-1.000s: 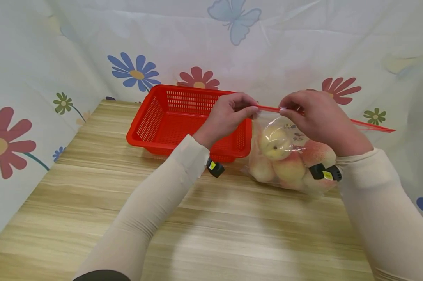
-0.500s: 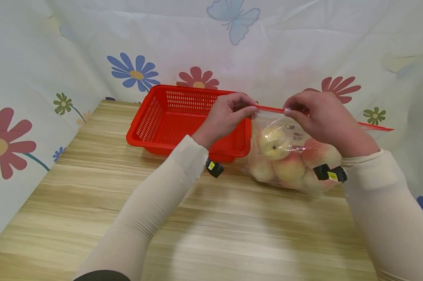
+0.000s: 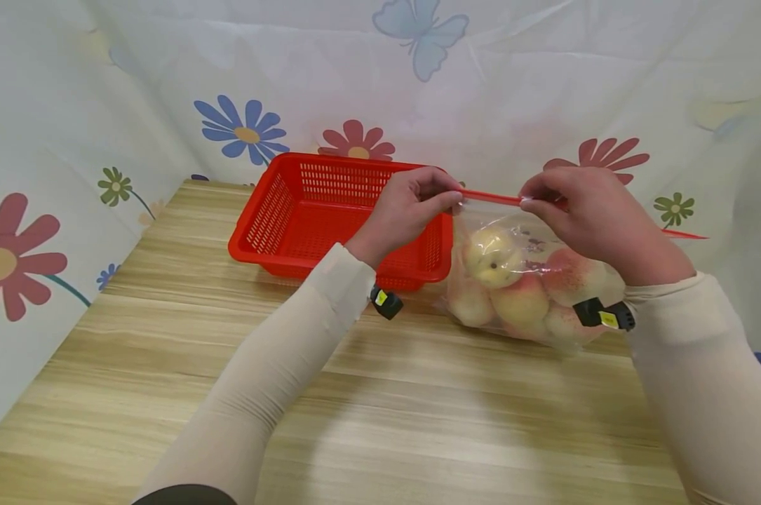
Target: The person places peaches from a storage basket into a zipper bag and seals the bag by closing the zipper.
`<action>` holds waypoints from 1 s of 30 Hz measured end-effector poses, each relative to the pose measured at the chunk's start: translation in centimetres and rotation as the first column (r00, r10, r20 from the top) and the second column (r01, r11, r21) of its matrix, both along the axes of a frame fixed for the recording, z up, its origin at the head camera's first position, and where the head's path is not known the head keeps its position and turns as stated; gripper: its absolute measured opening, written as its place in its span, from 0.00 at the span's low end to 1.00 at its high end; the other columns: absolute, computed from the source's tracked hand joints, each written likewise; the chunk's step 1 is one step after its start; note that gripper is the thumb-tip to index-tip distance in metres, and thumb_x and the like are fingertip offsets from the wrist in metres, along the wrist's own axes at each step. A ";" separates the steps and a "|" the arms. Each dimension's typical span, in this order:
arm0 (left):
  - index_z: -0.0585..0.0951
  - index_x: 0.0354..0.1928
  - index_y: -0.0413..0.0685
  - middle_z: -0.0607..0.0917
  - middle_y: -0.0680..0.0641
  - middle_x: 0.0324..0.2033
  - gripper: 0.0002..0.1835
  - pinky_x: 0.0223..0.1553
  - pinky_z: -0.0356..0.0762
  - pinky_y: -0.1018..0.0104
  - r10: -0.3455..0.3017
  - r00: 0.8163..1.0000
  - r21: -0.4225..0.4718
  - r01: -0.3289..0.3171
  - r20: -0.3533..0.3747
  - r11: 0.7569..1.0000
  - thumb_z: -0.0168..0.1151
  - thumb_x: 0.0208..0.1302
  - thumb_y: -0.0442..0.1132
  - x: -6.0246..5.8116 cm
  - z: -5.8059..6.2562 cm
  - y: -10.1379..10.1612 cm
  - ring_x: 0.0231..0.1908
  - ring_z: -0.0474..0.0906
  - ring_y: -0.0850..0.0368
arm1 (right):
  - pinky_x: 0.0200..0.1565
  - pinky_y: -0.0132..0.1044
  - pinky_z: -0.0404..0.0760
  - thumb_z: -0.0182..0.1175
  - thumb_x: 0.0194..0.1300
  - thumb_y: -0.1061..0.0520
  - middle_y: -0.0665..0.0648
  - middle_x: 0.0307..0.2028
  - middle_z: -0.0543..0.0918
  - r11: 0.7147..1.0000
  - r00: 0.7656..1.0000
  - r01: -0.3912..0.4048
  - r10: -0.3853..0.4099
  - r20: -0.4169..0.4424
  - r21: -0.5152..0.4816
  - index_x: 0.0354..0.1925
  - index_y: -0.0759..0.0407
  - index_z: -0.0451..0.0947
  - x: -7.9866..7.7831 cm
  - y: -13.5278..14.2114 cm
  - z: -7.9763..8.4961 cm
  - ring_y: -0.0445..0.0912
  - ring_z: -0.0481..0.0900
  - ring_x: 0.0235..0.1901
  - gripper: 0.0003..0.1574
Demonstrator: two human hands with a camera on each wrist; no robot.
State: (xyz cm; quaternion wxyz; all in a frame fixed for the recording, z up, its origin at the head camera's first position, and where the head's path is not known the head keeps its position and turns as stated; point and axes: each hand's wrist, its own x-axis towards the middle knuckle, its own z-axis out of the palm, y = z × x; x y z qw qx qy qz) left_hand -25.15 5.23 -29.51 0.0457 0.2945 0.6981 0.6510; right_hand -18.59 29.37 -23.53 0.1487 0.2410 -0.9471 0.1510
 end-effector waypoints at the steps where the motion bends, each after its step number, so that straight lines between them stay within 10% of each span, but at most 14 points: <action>1: 0.83 0.44 0.40 0.85 0.44 0.35 0.09 0.49 0.82 0.56 -0.004 1.000 0.007 0.004 -0.005 1.000 0.63 0.64 0.36 -0.2 -0.2 0.0 0.36 0.82 0.48 | 0.36 0.30 0.73 0.65 0.61 0.61 0.50 0.32 0.81 1.000 1.000 0.001 -0.001 0.002 0.000 0.40 0.56 0.84 0.0 0.1 0.0 0.42 0.79 0.30 0.07; 30: 0.82 0.44 0.40 0.84 0.35 0.37 0.09 0.46 0.83 0.62 -0.025 1.000 0.037 0.026 -0.010 0.999 0.64 0.64 0.37 -0.6 -0.9 0.0 0.37 0.81 0.41 | 0.36 0.34 0.72 0.65 0.62 0.61 0.50 0.29 0.84 0.999 1.000 0.028 -0.027 -0.011 0.035 0.37 0.55 0.83 0.6 1.0 0.2 0.42 0.76 0.27 0.04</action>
